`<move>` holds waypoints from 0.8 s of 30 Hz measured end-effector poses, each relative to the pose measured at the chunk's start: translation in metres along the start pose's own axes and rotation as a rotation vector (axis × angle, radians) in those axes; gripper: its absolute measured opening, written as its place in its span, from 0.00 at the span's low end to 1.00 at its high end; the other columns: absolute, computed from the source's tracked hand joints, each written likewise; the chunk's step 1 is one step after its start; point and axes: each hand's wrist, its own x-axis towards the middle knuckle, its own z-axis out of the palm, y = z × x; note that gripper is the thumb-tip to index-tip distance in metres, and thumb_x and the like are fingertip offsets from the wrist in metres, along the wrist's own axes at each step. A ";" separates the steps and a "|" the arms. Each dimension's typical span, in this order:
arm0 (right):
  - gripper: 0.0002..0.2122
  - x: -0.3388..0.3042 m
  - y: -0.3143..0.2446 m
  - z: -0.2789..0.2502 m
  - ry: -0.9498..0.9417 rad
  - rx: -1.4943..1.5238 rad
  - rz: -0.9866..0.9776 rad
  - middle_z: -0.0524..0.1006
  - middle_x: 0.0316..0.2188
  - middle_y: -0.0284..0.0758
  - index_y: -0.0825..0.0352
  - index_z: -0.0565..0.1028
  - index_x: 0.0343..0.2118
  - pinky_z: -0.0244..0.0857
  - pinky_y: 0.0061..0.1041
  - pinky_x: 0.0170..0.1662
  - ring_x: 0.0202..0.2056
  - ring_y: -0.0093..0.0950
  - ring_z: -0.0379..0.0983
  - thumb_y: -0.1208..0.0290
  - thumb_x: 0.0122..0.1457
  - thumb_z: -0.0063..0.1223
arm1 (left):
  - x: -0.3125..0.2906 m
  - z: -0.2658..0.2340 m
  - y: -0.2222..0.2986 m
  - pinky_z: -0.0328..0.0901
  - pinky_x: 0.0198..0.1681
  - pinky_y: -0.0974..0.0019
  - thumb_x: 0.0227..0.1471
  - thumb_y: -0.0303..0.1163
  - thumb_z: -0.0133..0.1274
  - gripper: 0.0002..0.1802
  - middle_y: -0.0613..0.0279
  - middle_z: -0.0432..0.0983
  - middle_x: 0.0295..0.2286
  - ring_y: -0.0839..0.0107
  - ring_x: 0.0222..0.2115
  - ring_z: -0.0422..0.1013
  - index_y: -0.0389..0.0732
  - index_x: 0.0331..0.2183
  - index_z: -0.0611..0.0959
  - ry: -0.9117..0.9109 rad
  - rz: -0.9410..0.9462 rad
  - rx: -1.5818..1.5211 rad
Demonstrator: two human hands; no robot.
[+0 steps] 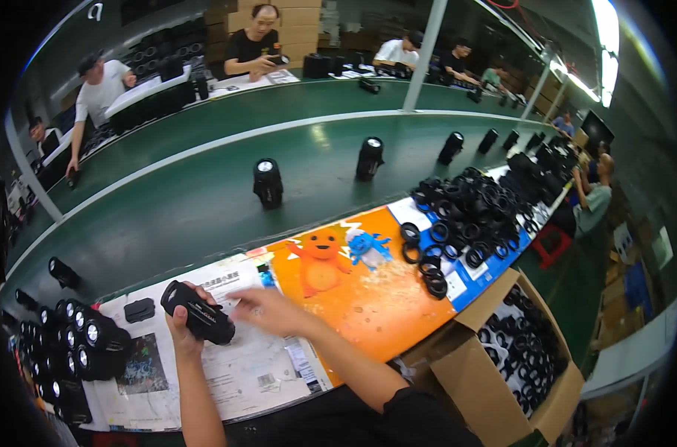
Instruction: The person assembles plastic rings onto cylindrical electronic components by hand, placing them on a conveyor belt on a factory production line.
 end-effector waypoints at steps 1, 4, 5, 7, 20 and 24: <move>0.22 -0.010 0.008 -0.028 0.174 -0.125 -0.045 0.85 0.42 0.43 0.68 0.81 0.59 0.75 0.31 0.52 0.45 0.30 0.83 0.60 0.67 0.67 | 0.002 0.005 -0.001 0.80 0.46 0.56 0.49 0.52 0.75 0.38 0.54 0.80 0.38 0.61 0.39 0.81 0.37 0.51 0.77 -0.025 -0.017 0.044; 0.09 -0.055 0.021 -0.145 0.703 -0.479 -0.088 0.86 0.40 0.40 0.67 0.85 0.48 0.78 0.31 0.47 0.39 0.34 0.86 0.76 0.68 0.58 | -0.002 0.018 0.000 0.79 0.46 0.55 0.47 0.47 0.78 0.37 0.53 0.83 0.38 0.61 0.37 0.82 0.36 0.50 0.79 -0.070 -0.062 0.141; 0.09 -0.067 0.021 -0.180 0.795 -0.605 0.065 0.85 0.41 0.43 0.68 0.85 0.46 0.79 0.33 0.46 0.40 0.36 0.86 0.76 0.66 0.61 | -0.004 0.014 -0.002 0.79 0.46 0.55 0.48 0.44 0.78 0.35 0.53 0.83 0.39 0.62 0.38 0.82 0.36 0.50 0.80 -0.088 -0.057 0.156; 0.09 -0.108 0.035 -0.251 0.827 -0.970 0.183 0.84 0.41 0.48 0.69 0.86 0.43 0.76 0.41 0.52 0.46 0.46 0.82 0.74 0.61 0.65 | -0.002 0.020 -0.008 0.79 0.47 0.56 0.48 0.41 0.78 0.34 0.54 0.83 0.39 0.62 0.38 0.82 0.36 0.50 0.80 -0.139 -0.072 0.217; 0.09 -0.119 0.041 -0.265 0.617 -0.387 0.112 0.83 0.55 0.45 0.74 0.86 0.44 0.79 0.30 0.54 0.49 0.32 0.84 0.79 0.61 0.68 | -0.003 0.006 -0.023 0.77 0.54 0.58 0.44 0.27 0.81 0.44 0.56 0.83 0.46 0.63 0.46 0.82 0.42 0.59 0.73 -0.184 -0.190 0.158; 0.08 -0.022 -0.051 -0.154 0.087 -0.133 -0.057 0.84 0.57 0.44 0.72 0.86 0.44 0.76 0.31 0.59 0.54 0.34 0.83 0.78 0.63 0.67 | -0.006 0.005 -0.022 0.70 0.61 0.63 0.46 0.35 0.81 0.45 0.62 0.79 0.51 0.69 0.54 0.75 0.40 0.62 0.77 -0.163 -0.216 0.289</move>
